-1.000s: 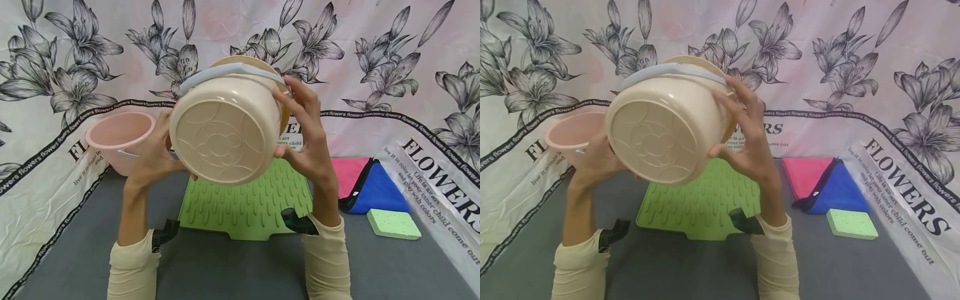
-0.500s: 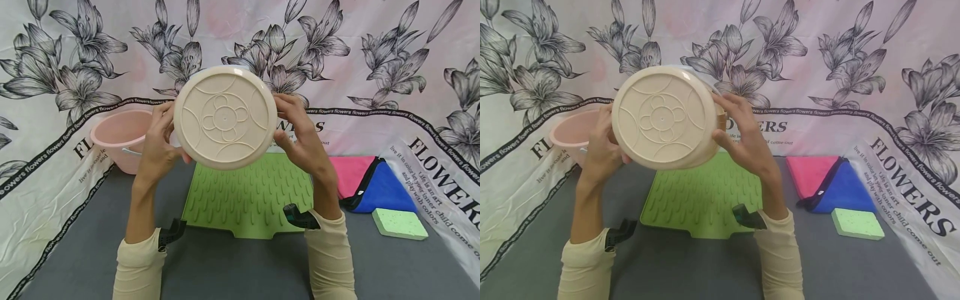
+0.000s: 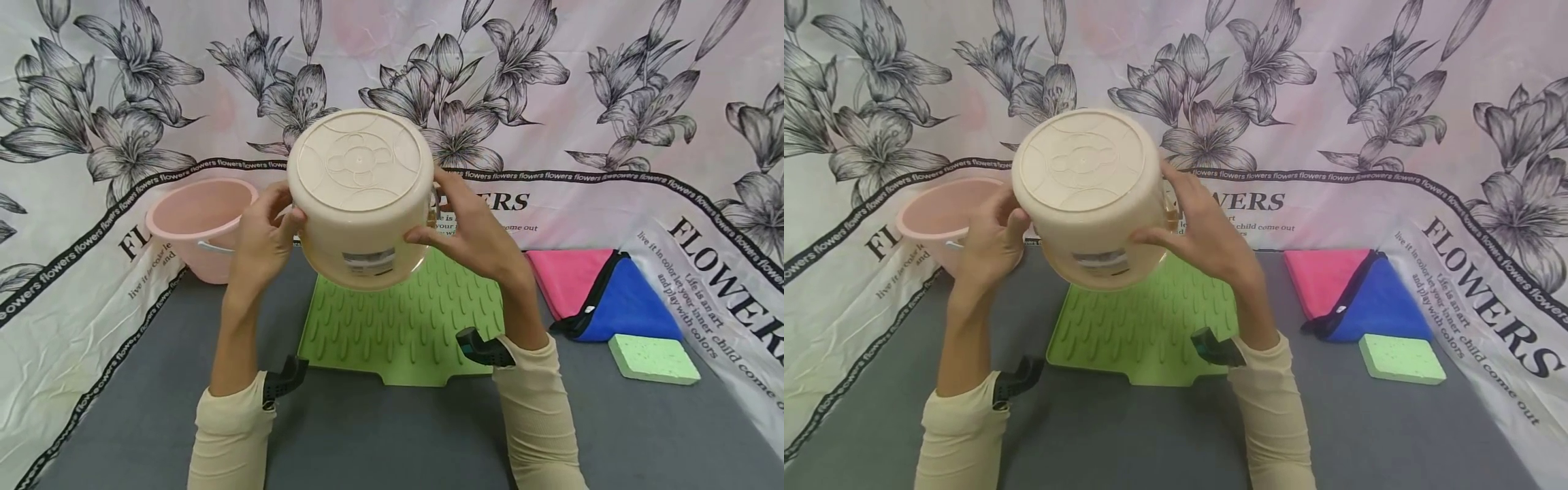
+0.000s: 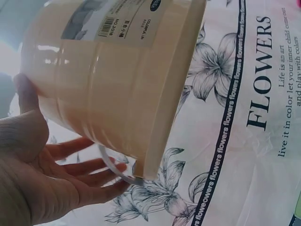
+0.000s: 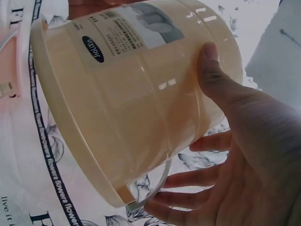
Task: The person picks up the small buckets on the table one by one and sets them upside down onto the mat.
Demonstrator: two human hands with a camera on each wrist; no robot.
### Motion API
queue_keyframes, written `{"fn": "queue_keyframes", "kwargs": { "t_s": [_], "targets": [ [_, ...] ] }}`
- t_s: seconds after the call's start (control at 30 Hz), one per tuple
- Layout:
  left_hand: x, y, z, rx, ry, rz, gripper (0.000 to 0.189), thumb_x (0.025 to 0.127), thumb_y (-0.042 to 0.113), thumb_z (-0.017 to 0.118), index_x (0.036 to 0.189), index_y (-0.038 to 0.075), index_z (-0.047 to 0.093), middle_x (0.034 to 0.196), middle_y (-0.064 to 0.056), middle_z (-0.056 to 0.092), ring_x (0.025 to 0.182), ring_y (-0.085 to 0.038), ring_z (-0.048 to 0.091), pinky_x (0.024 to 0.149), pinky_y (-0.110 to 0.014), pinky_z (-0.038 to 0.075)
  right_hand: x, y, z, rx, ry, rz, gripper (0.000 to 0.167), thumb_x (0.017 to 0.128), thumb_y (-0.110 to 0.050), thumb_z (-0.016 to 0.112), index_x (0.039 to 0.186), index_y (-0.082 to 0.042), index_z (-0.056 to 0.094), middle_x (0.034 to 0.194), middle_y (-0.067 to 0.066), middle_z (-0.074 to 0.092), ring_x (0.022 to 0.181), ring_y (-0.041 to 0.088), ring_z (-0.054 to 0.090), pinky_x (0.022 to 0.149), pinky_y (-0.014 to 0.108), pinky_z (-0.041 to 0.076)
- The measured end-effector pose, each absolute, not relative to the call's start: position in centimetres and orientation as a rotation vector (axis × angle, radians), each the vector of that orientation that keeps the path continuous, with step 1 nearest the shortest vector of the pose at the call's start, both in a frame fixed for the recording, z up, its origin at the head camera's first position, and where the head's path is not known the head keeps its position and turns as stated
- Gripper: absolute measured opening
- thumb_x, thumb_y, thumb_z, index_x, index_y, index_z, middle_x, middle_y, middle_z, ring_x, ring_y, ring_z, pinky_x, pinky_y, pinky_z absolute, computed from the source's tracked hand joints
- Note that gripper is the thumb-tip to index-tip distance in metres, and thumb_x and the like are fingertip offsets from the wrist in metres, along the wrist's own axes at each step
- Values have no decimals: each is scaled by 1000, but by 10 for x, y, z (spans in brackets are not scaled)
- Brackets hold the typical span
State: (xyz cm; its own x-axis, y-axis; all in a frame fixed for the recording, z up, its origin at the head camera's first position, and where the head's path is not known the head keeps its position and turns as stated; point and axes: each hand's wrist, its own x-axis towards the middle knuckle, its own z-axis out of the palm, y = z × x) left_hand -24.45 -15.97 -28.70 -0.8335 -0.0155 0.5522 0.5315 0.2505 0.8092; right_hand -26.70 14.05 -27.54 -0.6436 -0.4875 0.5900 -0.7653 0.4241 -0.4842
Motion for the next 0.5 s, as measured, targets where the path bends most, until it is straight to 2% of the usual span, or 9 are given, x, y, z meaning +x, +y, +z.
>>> {"fn": "queue_keyframes", "kwargs": {
  "t_s": [0.1,0.2,0.27,0.37,0.43,0.5],
  "targets": [
    [-245,-159,-288,-469,-2136,-1654,120,62,90,58,143,1,62,148,-22,57,139,-39,56,87,-13,54,-269,142,-277,1064,-2361,1090,109,81,-77,59,166,-17,28,162,13,45,147,31,47,111,53,52],
    [-246,-158,-288,-507,-2157,-1720,118,66,84,61,147,-1,57,158,-19,45,147,-39,49,87,-11,55,-269,145,-277,1049,-2394,1119,109,81,-78,58,167,-20,26,162,12,47,146,33,50,112,54,52],
    [-246,-159,-289,-551,-2162,-1758,114,71,79,64,153,0,50,162,-18,40,151,-39,45,88,-12,56,-269,145,-278,1025,-2422,1121,109,80,-79,57,167,-22,26,163,12,46,144,36,53,114,55,51],
    [-246,-162,-289,-616,-2158,-1818,101,83,64,71,160,9,38,163,-15,38,150,-37,47,89,-17,57,-269,145,-278,980,-2463,1129,106,80,-79,58,166,-23,30,163,13,47,140,40,57,110,56,53],
    [-245,-164,-290,-667,-2175,-1821,94,88,50,78,162,15,31,165,-13,37,150,-36,47,99,-26,58,-269,143,-278,948,-2488,1149,104,80,-79,58,164,-24,32,161,15,49,139,43,58,107,58,55],
    [-244,-165,-290,-705,-2208,-1801,96,87,41,84,162,20,29,167,-11,34,153,-35,44,111,-40,54,-270,142,-280,926,-2511,1185,102,81,-78,58,164,-24,33,159,18,51,139,45,58,105,59,56]
  ]
}}
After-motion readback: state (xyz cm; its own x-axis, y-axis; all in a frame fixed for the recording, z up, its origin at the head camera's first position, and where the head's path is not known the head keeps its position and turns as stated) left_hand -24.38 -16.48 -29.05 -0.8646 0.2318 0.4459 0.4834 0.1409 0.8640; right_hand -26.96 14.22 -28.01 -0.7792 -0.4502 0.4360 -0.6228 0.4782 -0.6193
